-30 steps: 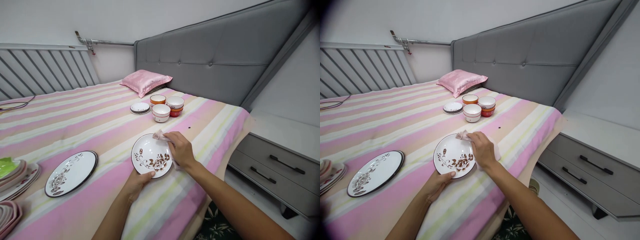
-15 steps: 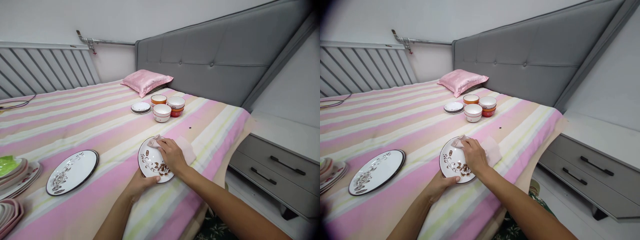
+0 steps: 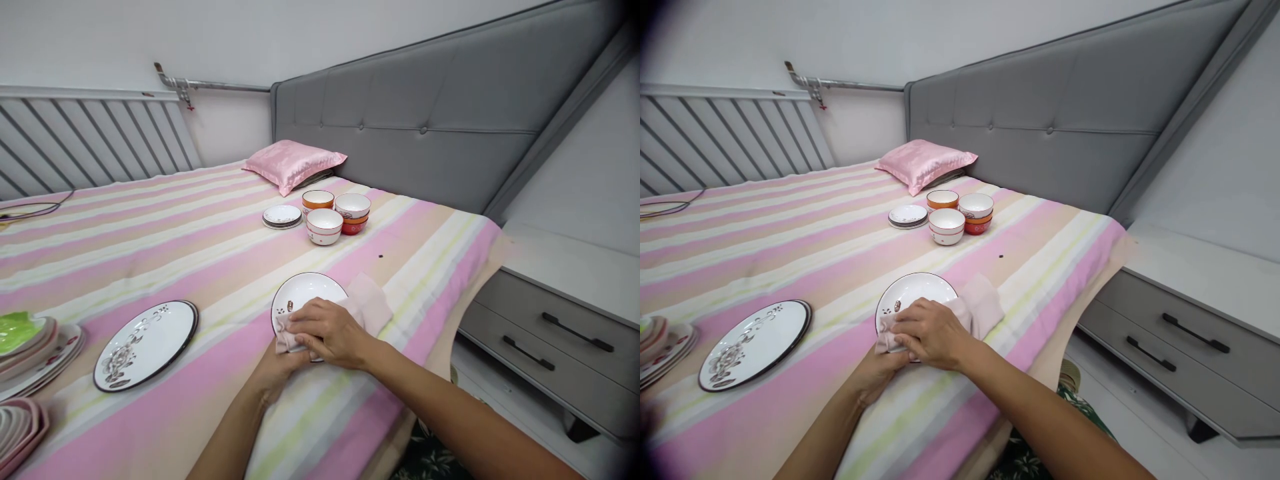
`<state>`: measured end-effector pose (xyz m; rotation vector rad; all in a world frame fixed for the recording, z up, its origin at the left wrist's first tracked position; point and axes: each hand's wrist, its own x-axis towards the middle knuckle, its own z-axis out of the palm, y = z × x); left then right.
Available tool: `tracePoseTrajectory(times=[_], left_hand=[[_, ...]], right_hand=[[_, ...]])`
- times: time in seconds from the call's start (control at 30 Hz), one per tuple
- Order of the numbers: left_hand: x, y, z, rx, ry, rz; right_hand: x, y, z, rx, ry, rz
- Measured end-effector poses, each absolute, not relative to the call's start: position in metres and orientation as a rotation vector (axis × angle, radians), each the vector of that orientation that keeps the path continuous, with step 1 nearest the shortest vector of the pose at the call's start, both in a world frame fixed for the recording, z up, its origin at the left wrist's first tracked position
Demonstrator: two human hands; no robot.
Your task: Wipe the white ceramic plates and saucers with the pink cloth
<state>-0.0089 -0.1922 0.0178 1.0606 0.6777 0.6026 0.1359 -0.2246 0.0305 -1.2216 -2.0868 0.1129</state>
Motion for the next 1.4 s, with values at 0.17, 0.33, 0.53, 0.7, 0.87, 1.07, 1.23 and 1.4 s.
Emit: tracePoseTrajectory(times=[0.17,0.33,0.53,0.7,0.87,1.07,1.23,1.4], left_hand=[[-0.007,-0.192,0.023,0.967,0.627,0.654],[-0.007,-0.188,0.02,0.919,0.566,0.7],[-0.012,-0.179,0.009,0.894,0.601,0.803],[-0.013,-0.178,0.008,0.913,0.629,0.802],[-0.011,-0.183,0.009,0.974,0.581,0.736],[-0.01,-0.191,0.016,1.042,0.649,0.626],[-0.011,-0.193,0.02,1.102,0.576,0.502],[-0.01,-0.193,0.018,1.14,0.59,0.491]], right_hand=[[0.141,-0.232,0.037,-1.269,-2.077,0.214],[0.153,-0.231,0.036,-1.304,-2.07,0.2],[0.168,-0.225,0.031,-1.328,-2.058,0.054],[0.176,-0.221,0.026,-1.472,-1.948,-0.06],[0.18,-0.217,0.019,-1.563,-1.824,-0.154],[0.179,-0.215,0.018,-1.563,-1.684,-0.214],[0.17,-0.214,0.02,-1.498,-1.702,-0.168],[0.154,-0.214,0.021,-1.375,-1.851,-0.063]])
